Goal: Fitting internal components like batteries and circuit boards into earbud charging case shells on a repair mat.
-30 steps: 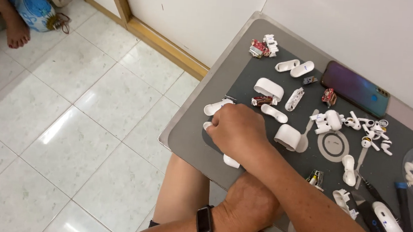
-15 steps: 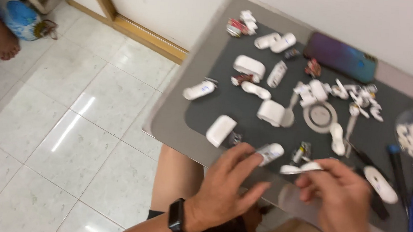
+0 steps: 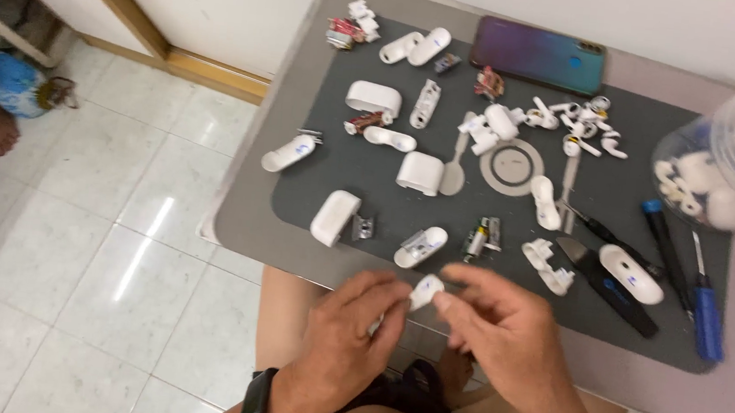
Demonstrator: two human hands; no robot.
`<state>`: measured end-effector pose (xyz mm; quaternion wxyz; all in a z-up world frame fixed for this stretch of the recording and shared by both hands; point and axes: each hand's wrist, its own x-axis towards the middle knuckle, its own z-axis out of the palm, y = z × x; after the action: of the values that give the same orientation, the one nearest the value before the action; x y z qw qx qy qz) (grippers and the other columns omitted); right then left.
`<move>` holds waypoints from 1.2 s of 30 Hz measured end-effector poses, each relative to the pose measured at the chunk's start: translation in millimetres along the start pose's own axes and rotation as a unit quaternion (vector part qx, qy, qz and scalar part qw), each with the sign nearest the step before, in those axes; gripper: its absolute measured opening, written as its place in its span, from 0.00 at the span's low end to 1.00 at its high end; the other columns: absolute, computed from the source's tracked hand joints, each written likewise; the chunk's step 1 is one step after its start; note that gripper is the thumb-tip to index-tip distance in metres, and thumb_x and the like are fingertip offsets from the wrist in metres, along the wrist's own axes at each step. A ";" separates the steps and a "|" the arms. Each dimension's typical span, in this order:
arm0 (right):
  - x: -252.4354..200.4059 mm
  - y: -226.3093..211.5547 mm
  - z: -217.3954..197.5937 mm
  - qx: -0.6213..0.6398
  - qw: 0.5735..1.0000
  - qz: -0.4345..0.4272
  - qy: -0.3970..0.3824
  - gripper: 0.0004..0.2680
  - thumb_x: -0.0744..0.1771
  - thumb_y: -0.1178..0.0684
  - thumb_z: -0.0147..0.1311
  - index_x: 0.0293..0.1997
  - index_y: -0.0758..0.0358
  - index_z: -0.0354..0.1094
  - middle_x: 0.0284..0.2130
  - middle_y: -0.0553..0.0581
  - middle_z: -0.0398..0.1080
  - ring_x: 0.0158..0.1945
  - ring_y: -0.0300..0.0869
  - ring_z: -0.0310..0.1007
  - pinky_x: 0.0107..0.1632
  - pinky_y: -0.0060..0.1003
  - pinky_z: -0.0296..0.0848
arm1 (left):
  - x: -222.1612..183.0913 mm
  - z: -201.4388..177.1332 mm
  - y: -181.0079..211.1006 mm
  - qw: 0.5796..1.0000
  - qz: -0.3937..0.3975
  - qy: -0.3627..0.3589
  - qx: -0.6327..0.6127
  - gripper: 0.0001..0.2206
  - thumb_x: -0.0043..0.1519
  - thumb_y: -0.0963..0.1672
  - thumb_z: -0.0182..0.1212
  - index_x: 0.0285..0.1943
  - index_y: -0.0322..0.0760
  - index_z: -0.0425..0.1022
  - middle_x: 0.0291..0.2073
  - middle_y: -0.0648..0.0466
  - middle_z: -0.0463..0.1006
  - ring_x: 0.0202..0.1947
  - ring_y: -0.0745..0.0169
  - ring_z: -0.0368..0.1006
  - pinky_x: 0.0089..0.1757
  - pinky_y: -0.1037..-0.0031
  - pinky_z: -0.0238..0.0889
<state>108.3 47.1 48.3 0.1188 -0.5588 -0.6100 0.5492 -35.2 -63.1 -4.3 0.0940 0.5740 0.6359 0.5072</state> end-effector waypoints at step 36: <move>52.5 -11.4 20.3 -0.066 0.985 -0.158 0.014 0.13 0.67 0.50 0.52 0.54 0.62 0.76 0.17 0.60 0.78 0.16 0.46 0.77 0.24 0.40 0.77 | 36.3 9.8 -26.8 0.984 -0.174 0.019 0.034 0.06 0.59 0.38 0.67 0.43 0.33 0.85 0.32 0.43 0.84 0.34 0.40 0.82 0.32 0.67 0.77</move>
<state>68.4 81.4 25.3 0.1758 -0.4695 -0.7240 0.4738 -57.0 -23.3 -12.3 0.1493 0.4478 0.7449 0.4715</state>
